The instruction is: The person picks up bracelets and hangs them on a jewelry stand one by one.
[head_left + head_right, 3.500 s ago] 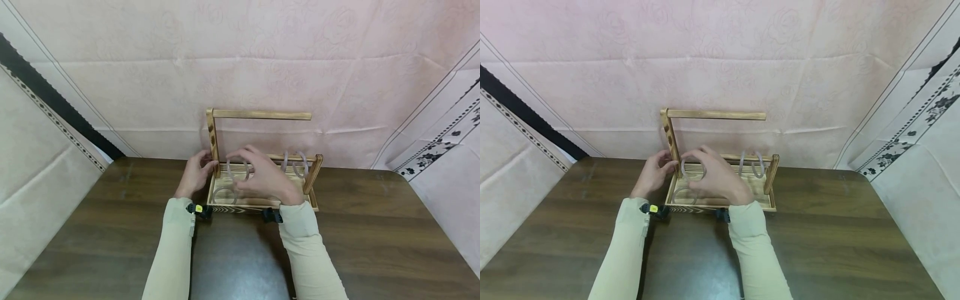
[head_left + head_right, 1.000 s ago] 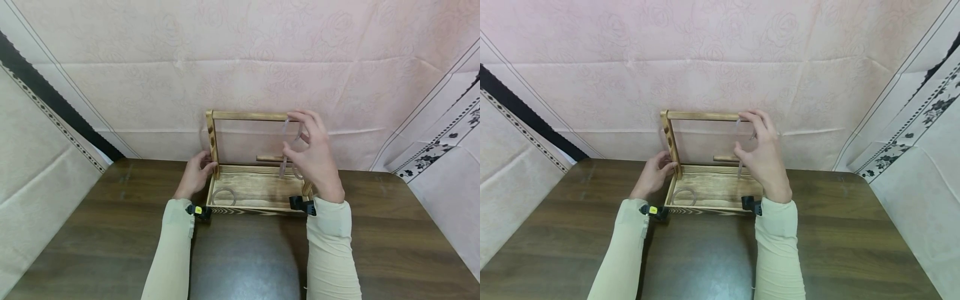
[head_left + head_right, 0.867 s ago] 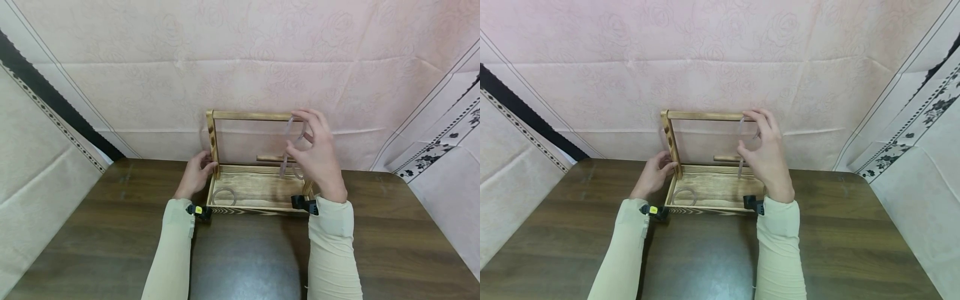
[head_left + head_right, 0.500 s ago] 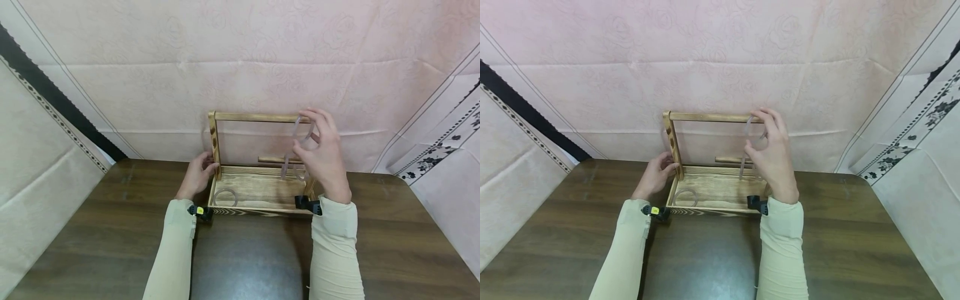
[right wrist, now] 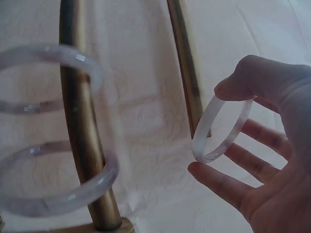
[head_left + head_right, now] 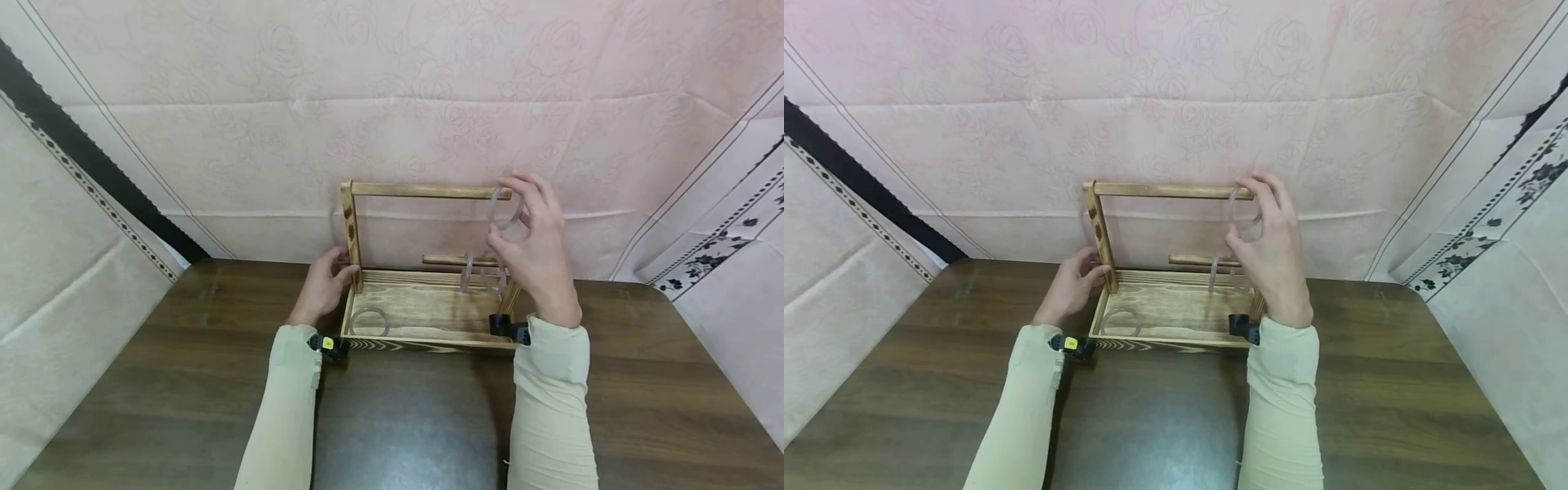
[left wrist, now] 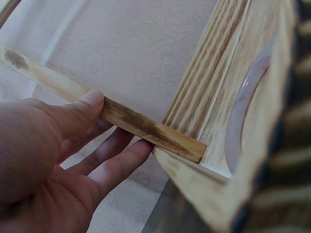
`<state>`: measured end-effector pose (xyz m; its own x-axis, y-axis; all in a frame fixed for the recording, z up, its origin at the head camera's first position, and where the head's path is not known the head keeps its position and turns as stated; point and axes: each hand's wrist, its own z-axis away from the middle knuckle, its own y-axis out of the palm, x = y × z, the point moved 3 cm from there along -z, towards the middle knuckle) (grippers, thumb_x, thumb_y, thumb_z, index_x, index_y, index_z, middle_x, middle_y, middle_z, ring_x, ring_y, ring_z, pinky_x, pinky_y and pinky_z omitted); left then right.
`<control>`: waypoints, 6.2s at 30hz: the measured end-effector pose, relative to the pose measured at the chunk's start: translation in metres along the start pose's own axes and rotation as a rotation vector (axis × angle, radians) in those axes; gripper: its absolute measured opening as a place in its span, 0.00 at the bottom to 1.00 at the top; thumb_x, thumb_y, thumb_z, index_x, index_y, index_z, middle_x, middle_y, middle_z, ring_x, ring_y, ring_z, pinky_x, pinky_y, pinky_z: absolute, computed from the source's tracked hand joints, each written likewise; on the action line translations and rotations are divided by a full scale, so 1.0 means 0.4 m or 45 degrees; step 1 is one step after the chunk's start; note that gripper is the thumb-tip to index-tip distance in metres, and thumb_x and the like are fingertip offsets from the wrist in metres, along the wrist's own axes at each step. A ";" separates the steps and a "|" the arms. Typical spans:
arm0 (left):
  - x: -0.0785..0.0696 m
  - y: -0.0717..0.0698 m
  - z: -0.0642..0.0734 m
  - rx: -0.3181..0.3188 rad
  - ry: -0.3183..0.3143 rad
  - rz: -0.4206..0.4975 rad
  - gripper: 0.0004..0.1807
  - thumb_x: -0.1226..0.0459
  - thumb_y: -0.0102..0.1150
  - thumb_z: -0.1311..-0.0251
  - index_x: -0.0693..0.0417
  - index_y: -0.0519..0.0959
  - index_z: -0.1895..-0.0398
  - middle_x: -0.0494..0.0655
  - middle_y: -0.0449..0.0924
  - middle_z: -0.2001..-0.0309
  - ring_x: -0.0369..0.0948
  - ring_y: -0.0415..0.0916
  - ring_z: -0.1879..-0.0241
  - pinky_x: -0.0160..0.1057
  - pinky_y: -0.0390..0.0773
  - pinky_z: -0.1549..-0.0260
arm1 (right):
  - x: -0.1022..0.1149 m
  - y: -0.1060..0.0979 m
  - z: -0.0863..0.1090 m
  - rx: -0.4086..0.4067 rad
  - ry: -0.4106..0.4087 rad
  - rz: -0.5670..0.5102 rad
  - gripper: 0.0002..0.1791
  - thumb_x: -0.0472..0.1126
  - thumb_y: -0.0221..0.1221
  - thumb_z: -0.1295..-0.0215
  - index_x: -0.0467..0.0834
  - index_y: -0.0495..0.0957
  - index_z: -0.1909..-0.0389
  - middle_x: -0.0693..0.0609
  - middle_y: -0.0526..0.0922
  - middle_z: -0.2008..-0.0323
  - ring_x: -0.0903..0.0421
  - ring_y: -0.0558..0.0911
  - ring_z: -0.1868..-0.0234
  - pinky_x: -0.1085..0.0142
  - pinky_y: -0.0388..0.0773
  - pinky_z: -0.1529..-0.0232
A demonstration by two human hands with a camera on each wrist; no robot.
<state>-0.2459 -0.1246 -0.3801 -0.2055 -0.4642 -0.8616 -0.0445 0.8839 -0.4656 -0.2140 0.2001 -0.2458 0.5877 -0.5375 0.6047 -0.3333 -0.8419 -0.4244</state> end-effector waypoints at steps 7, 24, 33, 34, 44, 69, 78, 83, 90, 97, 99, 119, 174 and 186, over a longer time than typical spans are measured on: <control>0.004 0.000 -0.001 -0.008 0.013 -0.004 0.18 0.67 0.54 0.26 0.62 0.73 0.36 0.63 0.80 0.43 0.55 0.79 0.42 0.51 0.83 0.44 | -0.014 0.005 -0.003 -0.055 -0.115 0.177 0.33 0.25 0.65 0.46 0.44 0.77 0.36 0.45 0.71 0.31 0.45 0.73 0.52 0.63 0.70 0.53; 0.000 0.004 -0.003 -0.009 0.003 -0.024 0.18 0.67 0.55 0.26 0.61 0.74 0.37 0.60 0.81 0.44 0.53 0.80 0.43 0.49 0.84 0.46 | -0.045 0.026 -0.014 -0.075 -0.158 0.266 0.32 0.27 0.66 0.45 0.44 0.76 0.36 0.45 0.71 0.30 0.43 0.71 0.32 0.51 0.73 0.45; 0.004 0.003 -0.003 -0.010 -0.011 -0.018 0.18 0.67 0.55 0.26 0.60 0.73 0.36 0.59 0.81 0.44 0.52 0.80 0.43 0.49 0.84 0.45 | -0.045 0.045 -0.017 -0.054 -0.172 0.239 0.33 0.24 0.66 0.44 0.44 0.75 0.35 0.44 0.70 0.29 0.44 0.72 0.30 0.49 0.75 0.40; 0.003 0.002 -0.003 -0.010 -0.010 -0.018 0.19 0.67 0.55 0.26 0.60 0.73 0.36 0.60 0.81 0.43 0.52 0.80 0.43 0.49 0.84 0.45 | -0.044 0.047 -0.018 -0.053 -0.175 0.240 0.33 0.24 0.66 0.44 0.43 0.75 0.35 0.44 0.69 0.29 0.44 0.71 0.30 0.49 0.75 0.38; 0.004 0.001 -0.003 -0.007 -0.009 -0.016 0.18 0.68 0.55 0.27 0.61 0.74 0.37 0.60 0.81 0.44 0.53 0.81 0.44 0.49 0.84 0.46 | -0.037 0.062 -0.018 -0.047 -0.205 0.234 0.33 0.23 0.65 0.44 0.43 0.75 0.35 0.44 0.70 0.30 0.47 0.71 0.30 0.52 0.77 0.42; 0.005 0.006 -0.006 0.001 -0.010 -0.017 0.18 0.66 0.55 0.26 0.59 0.74 0.36 0.59 0.81 0.44 0.52 0.80 0.43 0.49 0.84 0.45 | -0.011 0.092 -0.017 0.003 -0.239 0.235 0.33 0.25 0.66 0.43 0.45 0.75 0.35 0.45 0.70 0.29 0.43 0.69 0.29 0.45 0.67 0.31; 0.003 -0.001 -0.007 -0.011 0.006 -0.053 0.17 0.66 0.56 0.26 0.61 0.74 0.38 0.59 0.82 0.45 0.52 0.81 0.44 0.49 0.83 0.46 | -0.001 0.105 -0.016 0.034 -0.214 0.229 0.33 0.25 0.67 0.43 0.46 0.74 0.35 0.47 0.68 0.28 0.45 0.66 0.26 0.47 0.66 0.28; 0.004 0.000 -0.006 -0.013 0.011 -0.051 0.17 0.66 0.56 0.26 0.61 0.74 0.37 0.59 0.82 0.45 0.52 0.81 0.45 0.49 0.84 0.47 | 0.004 0.112 -0.016 0.054 -0.210 0.242 0.33 0.26 0.67 0.41 0.46 0.74 0.35 0.48 0.68 0.28 0.46 0.67 0.27 0.50 0.70 0.30; 0.001 0.001 -0.003 -0.010 0.008 -0.036 0.18 0.67 0.55 0.26 0.61 0.74 0.37 0.60 0.81 0.45 0.53 0.80 0.44 0.49 0.84 0.46 | 0.012 0.121 -0.015 0.047 -0.240 0.251 0.33 0.25 0.67 0.42 0.46 0.75 0.36 0.46 0.69 0.29 0.44 0.70 0.30 0.49 0.72 0.33; 0.001 0.000 -0.002 -0.012 0.008 -0.046 0.17 0.66 0.55 0.26 0.61 0.74 0.37 0.60 0.81 0.45 0.52 0.81 0.44 0.49 0.84 0.46 | 0.019 0.131 -0.013 0.057 -0.257 0.271 0.32 0.27 0.68 0.42 0.46 0.75 0.36 0.46 0.70 0.29 0.41 0.71 0.31 0.47 0.74 0.37; 0.000 -0.001 -0.002 -0.012 0.008 -0.041 0.17 0.67 0.55 0.26 0.61 0.74 0.38 0.60 0.81 0.45 0.53 0.81 0.44 0.49 0.84 0.46 | 0.021 0.135 -0.012 0.067 -0.260 0.266 0.32 0.27 0.67 0.42 0.46 0.75 0.35 0.46 0.69 0.28 0.41 0.71 0.31 0.46 0.74 0.36; 0.000 0.000 -0.004 -0.009 0.002 -0.051 0.18 0.66 0.55 0.26 0.61 0.74 0.37 0.60 0.81 0.44 0.53 0.80 0.44 0.50 0.84 0.46 | 0.037 0.158 -0.009 0.113 -0.287 0.237 0.33 0.25 0.66 0.41 0.44 0.74 0.34 0.44 0.67 0.28 0.42 0.68 0.31 0.50 0.75 0.37; 0.012 0.001 -0.010 -0.018 0.017 -0.076 0.17 0.66 0.56 0.26 0.61 0.75 0.39 0.59 0.82 0.45 0.52 0.80 0.44 0.50 0.82 0.45 | 0.087 0.239 -0.012 0.181 -0.453 0.247 0.33 0.26 0.68 0.43 0.44 0.74 0.35 0.44 0.69 0.30 0.43 0.66 0.28 0.53 0.68 0.27; 0.010 0.001 -0.007 -0.013 0.022 -0.068 0.17 0.66 0.56 0.26 0.60 0.75 0.38 0.59 0.82 0.45 0.52 0.80 0.44 0.50 0.83 0.45 | 0.095 0.253 -0.010 0.185 -0.430 0.335 0.33 0.29 0.69 0.41 0.47 0.74 0.34 0.47 0.71 0.31 0.44 0.63 0.26 0.52 0.72 0.29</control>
<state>-0.2496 -0.1260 -0.3829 -0.2193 -0.5097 -0.8319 -0.0656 0.8585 -0.5087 -0.2284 0.0944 -0.2631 0.7124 -0.6664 0.2202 -0.4105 -0.6501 -0.6394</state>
